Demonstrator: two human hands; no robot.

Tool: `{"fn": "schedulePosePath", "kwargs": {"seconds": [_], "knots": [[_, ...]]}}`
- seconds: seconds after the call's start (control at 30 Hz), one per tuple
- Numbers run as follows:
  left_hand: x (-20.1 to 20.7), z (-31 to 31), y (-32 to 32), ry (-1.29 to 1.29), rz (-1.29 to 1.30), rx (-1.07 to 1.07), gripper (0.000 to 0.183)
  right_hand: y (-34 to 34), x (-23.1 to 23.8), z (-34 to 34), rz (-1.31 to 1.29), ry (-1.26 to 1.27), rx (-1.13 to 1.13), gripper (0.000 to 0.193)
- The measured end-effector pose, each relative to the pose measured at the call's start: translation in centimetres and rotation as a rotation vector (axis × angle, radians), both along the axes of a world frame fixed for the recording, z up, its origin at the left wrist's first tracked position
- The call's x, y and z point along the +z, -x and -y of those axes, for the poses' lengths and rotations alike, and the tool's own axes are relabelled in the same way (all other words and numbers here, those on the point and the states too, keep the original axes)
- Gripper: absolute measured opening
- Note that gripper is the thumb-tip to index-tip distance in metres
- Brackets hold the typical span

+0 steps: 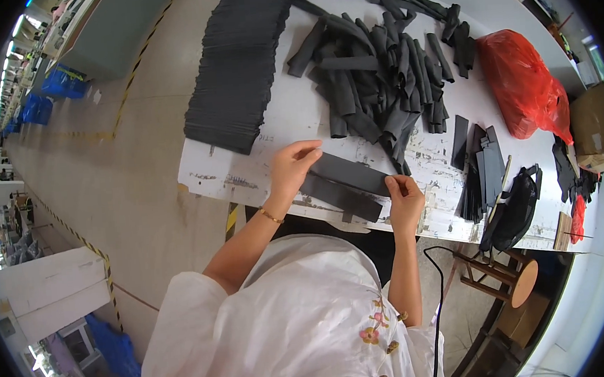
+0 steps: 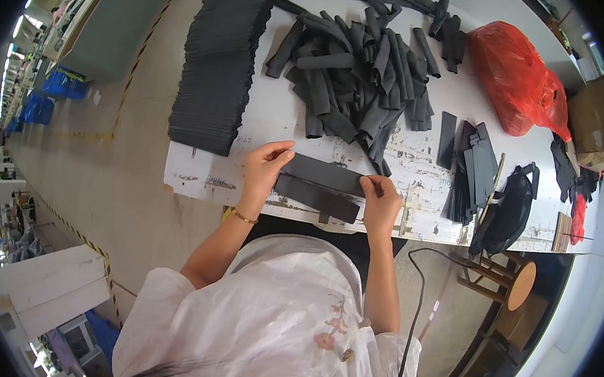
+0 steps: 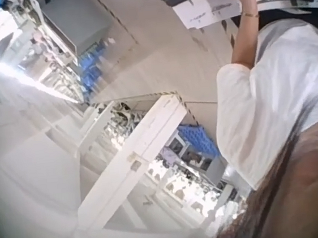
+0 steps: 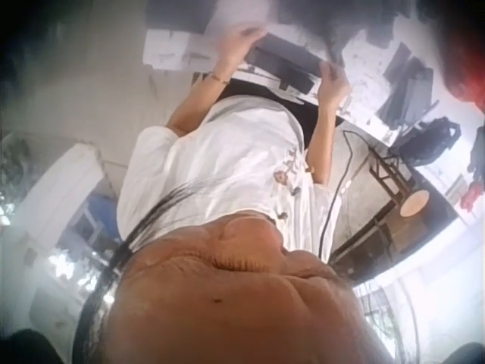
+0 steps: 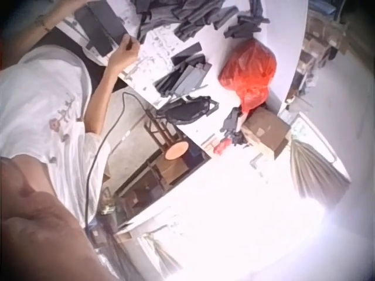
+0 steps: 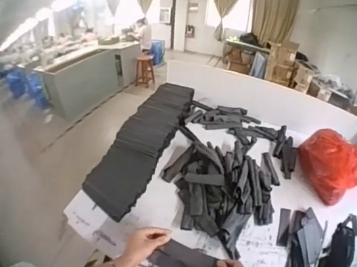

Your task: Inspecting and sorting gray foam or rubber strips on a workbench.

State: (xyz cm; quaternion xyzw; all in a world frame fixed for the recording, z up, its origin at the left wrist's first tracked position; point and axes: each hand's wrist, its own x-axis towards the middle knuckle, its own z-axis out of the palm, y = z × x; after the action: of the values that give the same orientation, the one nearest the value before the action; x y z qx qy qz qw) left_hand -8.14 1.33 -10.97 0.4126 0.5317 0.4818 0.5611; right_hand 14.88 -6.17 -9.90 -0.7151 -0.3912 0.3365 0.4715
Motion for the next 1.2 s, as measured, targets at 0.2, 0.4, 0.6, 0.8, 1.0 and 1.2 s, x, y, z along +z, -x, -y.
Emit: {"fn": "schedulePosePath", "kwargs": {"seconds": [0.2, 0.4, 0.6, 0.8, 1.0, 1.2], "knots": [[-2.2, -0.4, 0.3, -0.091, -0.251, -0.159, 0.016, 0.1, -1.6, -0.2, 0.193, 0.032, -0.037, 0.014], [-1.7, -0.2, -0.4, -0.261, -0.576, -0.217, 0.016, 0.7, -2.2, 0.0, 0.535, -0.061, 0.001, 0.013], [-1.8, -1.5, -1.4, -0.295, -0.583, -0.332, 0.021, 0.5, -2.1, 0.2, 0.445, 0.007, -0.013, 0.014], [0.5, -4.2, -2.9, -0.392, -0.488, -0.140, 0.012, -6.4, -0.5, -1.0, 0.704, -0.201, -0.245, 0.008], [0.3, -7.6, -8.6, -0.317, -0.927, -0.081, 0.039, -22.8, -1.4, -2.3, 1.277, 0.033, -0.614, 0.019], [-3.0, -7.5, -7.8, -0.272, -0.739, 0.037, 0.037, -24.0, -2.7, -4.1, 1.372, 0.396, -0.178, 0.018]]}}
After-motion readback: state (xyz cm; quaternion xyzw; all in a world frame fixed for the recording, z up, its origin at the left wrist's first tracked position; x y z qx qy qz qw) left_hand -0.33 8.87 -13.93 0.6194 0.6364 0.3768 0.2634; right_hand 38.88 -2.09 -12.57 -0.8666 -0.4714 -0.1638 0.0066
